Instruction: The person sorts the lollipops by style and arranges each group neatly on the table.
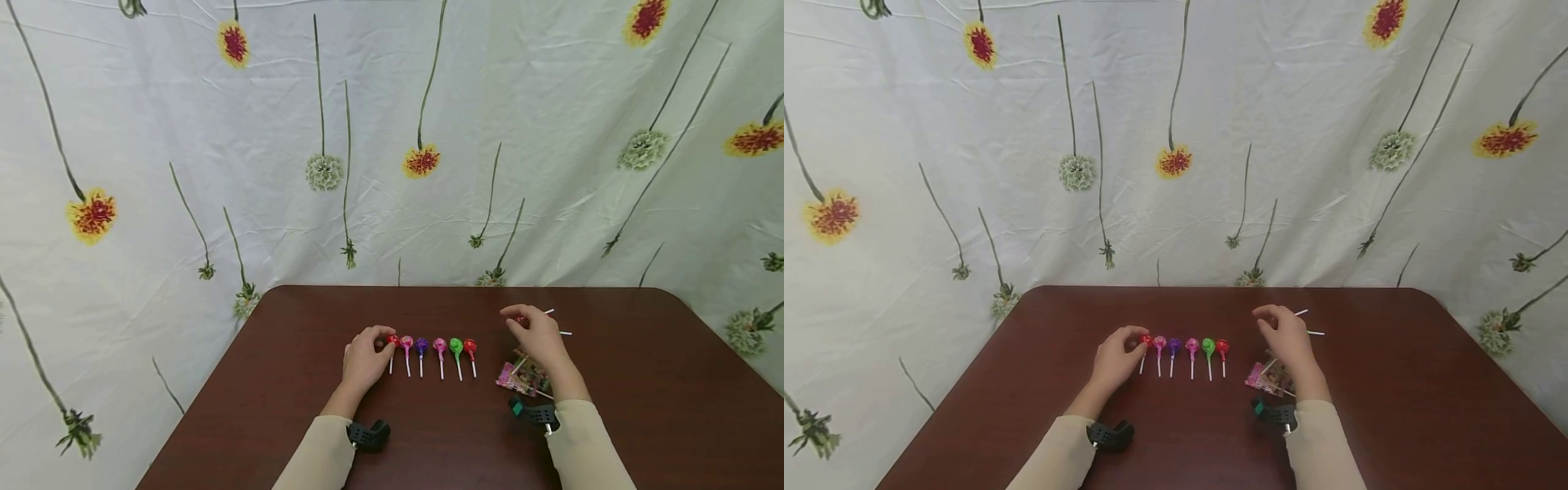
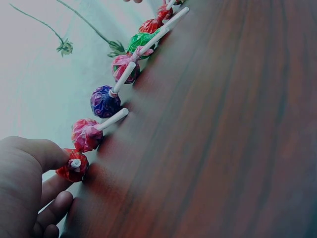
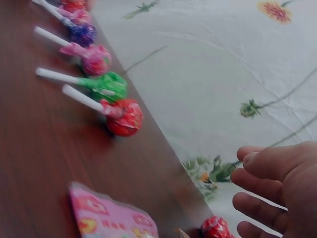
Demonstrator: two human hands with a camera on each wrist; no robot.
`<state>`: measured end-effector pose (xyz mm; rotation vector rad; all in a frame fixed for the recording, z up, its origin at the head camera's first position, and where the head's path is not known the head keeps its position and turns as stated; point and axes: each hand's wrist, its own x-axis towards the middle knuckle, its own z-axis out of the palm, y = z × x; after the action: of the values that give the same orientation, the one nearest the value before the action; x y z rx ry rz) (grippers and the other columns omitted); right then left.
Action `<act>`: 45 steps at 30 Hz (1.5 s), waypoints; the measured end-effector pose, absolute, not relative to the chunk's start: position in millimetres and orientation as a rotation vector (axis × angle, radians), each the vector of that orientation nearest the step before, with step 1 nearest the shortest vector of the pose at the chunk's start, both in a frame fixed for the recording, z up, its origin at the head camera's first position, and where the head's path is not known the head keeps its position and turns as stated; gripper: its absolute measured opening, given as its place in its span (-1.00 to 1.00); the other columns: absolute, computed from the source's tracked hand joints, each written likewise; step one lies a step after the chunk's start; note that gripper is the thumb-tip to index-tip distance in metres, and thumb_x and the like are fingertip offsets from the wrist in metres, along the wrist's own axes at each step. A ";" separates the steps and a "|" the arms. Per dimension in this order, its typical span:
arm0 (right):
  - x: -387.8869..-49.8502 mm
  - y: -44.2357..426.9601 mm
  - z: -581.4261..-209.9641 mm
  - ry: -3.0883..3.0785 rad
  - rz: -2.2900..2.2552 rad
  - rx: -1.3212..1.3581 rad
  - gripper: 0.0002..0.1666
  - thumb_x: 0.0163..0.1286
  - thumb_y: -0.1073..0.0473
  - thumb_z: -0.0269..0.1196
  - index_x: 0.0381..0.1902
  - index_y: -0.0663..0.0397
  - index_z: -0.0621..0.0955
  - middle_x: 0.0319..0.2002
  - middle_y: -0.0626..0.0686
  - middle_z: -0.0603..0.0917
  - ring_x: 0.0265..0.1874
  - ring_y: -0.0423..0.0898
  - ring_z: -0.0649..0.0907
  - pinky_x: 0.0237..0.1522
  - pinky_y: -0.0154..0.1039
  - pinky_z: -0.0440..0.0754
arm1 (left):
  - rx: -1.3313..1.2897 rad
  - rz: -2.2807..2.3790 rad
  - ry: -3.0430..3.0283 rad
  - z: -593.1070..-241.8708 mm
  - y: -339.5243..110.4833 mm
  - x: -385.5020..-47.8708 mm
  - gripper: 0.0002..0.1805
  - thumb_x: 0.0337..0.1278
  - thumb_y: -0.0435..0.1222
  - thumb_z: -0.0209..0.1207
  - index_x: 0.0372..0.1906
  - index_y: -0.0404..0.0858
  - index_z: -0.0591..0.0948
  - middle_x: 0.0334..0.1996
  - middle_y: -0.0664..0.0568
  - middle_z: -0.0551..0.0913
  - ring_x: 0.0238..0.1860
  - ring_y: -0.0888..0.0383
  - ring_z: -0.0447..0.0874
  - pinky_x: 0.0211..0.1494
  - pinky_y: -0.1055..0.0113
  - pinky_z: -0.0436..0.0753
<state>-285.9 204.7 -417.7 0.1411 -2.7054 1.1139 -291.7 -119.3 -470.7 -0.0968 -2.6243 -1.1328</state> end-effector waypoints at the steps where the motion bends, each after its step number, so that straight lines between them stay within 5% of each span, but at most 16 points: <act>1: -285.8 207.2 -417.7 -2.698 1.123 0.126 -0.67 0.50 0.21 0.13 0.16 0.10 0.62 0.10 0.26 0.60 -0.33 0.04 0.60 -0.41 -0.21 0.52 | -0.093 -1.134 -2.624 -470.7 -119.1 -291.6 -0.79 0.23 -0.18 0.28 -0.04 0.02 0.71 -0.11 0.10 0.71 -0.09 0.09 0.63 0.18 -0.05 0.38; 5: -284.7 216.2 -418.2 -2.681 1.149 0.087 -0.65 0.51 0.21 0.13 0.19 0.12 0.60 0.13 0.29 0.57 -0.28 0.09 0.60 -0.46 -0.22 0.48 | -0.090 -1.138 -2.624 -471.1 -118.7 -291.7 -0.78 0.23 -0.18 0.29 -0.04 0.02 0.71 -0.12 0.10 0.70 -0.09 0.09 0.62 0.18 -0.05 0.37; 10: -284.4 224.1 -422.1 -2.680 1.132 0.046 -0.62 0.51 0.19 0.13 0.22 0.13 0.58 0.18 0.30 0.54 0.02 0.20 0.58 -0.35 -0.20 0.49 | -0.093 -1.140 -2.630 -470.8 -118.9 -291.7 -0.79 0.24 -0.18 0.27 -0.04 0.01 0.71 -0.12 0.10 0.70 -0.08 0.09 0.60 0.20 -0.06 0.36; 22: -282.9 236.3 -434.7 -2.685 1.027 -0.096 -0.57 0.47 0.19 0.16 0.25 0.13 0.56 0.23 0.36 0.47 0.04 0.26 0.58 -0.18 0.09 0.58 | -0.076 -1.143 -2.633 -471.1 -119.1 -291.9 -0.78 0.22 -0.17 0.29 -0.04 0.02 0.71 -0.14 0.10 0.70 -0.08 0.08 0.61 0.20 -0.05 0.36; 31: -282.4 245.3 -445.8 -2.651 0.928 -0.295 -0.58 0.45 0.12 0.16 0.22 0.08 0.59 0.34 0.37 0.38 0.30 0.41 0.27 0.24 0.35 0.24 | -0.070 -1.142 -2.647 -470.5 -118.3 -293.3 -0.78 0.24 -0.15 0.27 -0.03 0.03 0.70 -0.11 0.10 0.70 -0.06 0.08 0.61 0.23 -0.05 0.36; 45: -280.7 252.2 -457.2 -2.645 0.977 -0.470 -0.60 0.46 0.14 0.13 0.20 0.10 0.58 0.37 0.40 0.31 0.32 0.48 0.16 0.17 0.41 0.08 | -0.070 -1.142 -2.639 -470.6 -118.2 -292.9 -0.78 0.23 -0.16 0.29 -0.03 0.03 0.71 -0.10 0.09 0.71 -0.06 0.08 0.63 0.21 -0.03 0.36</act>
<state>-280.7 252.2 -457.2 -0.4702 -2.6451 0.9771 -292.9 -118.2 -470.6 -0.0704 -2.6389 -1.1415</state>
